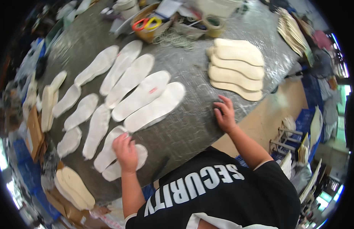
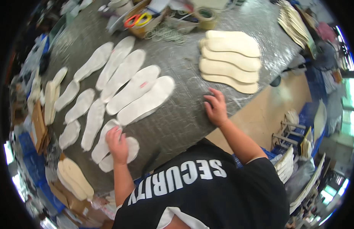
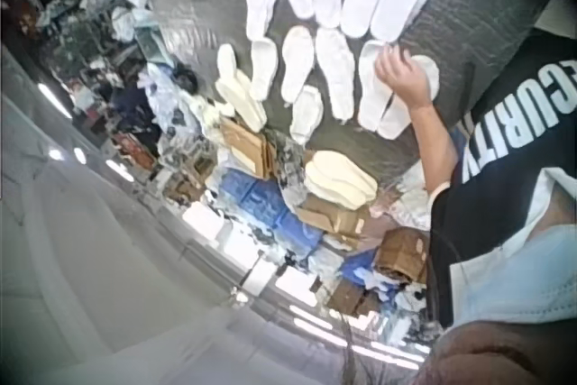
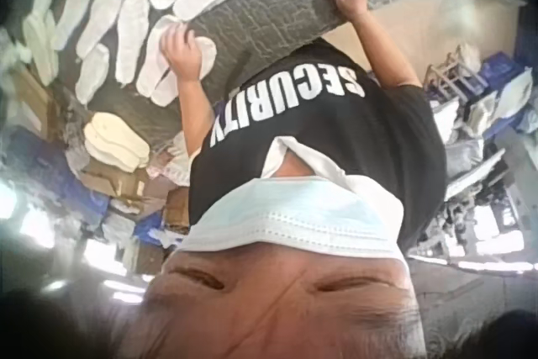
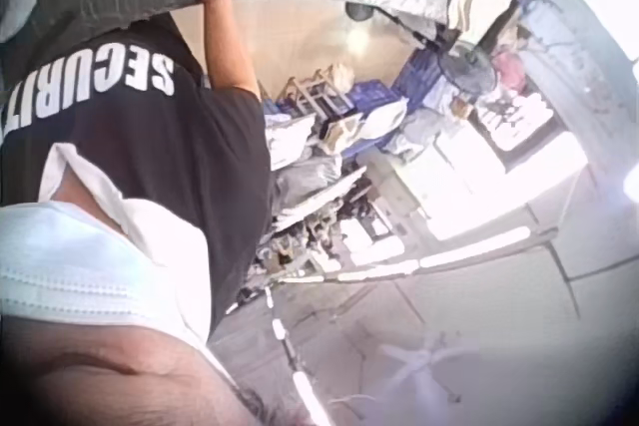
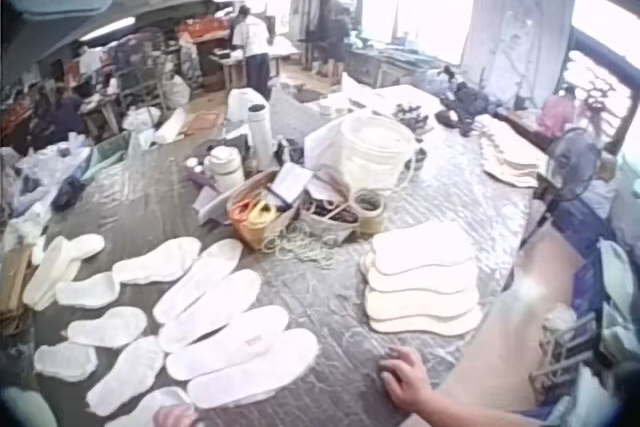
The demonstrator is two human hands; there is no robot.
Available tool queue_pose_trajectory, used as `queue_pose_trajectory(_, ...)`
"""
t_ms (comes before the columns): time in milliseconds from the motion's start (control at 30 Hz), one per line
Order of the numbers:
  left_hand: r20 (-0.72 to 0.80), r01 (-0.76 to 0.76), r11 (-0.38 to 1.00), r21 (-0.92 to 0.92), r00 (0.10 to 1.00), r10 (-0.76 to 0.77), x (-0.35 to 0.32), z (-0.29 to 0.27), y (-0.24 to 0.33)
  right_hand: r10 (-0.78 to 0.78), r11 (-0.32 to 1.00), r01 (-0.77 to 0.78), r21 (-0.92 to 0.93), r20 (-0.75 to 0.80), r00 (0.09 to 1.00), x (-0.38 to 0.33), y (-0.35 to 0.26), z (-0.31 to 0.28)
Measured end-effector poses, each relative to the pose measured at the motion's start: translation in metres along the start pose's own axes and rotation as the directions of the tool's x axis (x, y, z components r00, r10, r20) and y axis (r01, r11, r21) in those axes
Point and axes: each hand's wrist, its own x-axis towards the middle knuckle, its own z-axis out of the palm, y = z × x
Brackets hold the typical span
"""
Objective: The recorder is hand-assembling shoe insoles by fitting a foam or padded layer into the fabric cover.
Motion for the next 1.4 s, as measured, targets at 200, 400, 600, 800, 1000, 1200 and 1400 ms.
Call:
queue_pose_trajectory(200, 0.357, -0.108, 0.994, 0.024, 0.93, 0.092, 0.07, 0.1, 0.086, 0.039, 0.997, -0.032, 0.065, -0.097, 0.995, 0.004, 0.006, -0.025)
queue_pose_trajectory(400, 0.439, -0.13, 0.982, -0.137, 0.881, 0.178, 0.039, 0.109, 0.156, -0.029, 0.99, 0.03, 0.141, -0.008, 1.0, 0.019, -0.011, -0.019)
queue_pose_trajectory(600, 0.287, -0.138, 0.977, -0.16, 0.941, 0.18, 0.05, 0.113, 0.16, 0.015, 0.987, -0.003, 0.161, -0.072, 0.997, 0.014, 0.001, -0.022)
queue_pose_trajectory(800, 0.339, -0.037, 0.999, -0.006, 0.94, 0.037, 0.057, 0.108, 0.166, 0.269, 0.962, -0.261, 0.078, -0.421, 0.866, 0.025, 0.091, -0.071)
queue_pose_trajectory(1000, 0.54, 0.433, 0.826, -0.362, 0.819, -0.193, 0.067, 0.115, 0.169, 0.361, 0.864, -0.489, -0.116, -0.534, 0.765, 0.108, 0.16, -0.117)
queue_pose_trajectory(1200, 0.469, 0.228, 0.871, -0.435, 0.883, 0.004, 0.108, 0.138, 0.211, 0.825, 0.552, -0.821, 0.149, -0.244, 0.51, 0.173, 0.198, -0.131)
queue_pose_trajectory(1400, 0.149, -0.293, 0.878, -0.379, 0.917, 0.37, 0.172, 0.165, 0.259, 0.31, 0.879, -0.077, 0.471, -0.44, 0.843, 0.145, 0.099, -0.126)
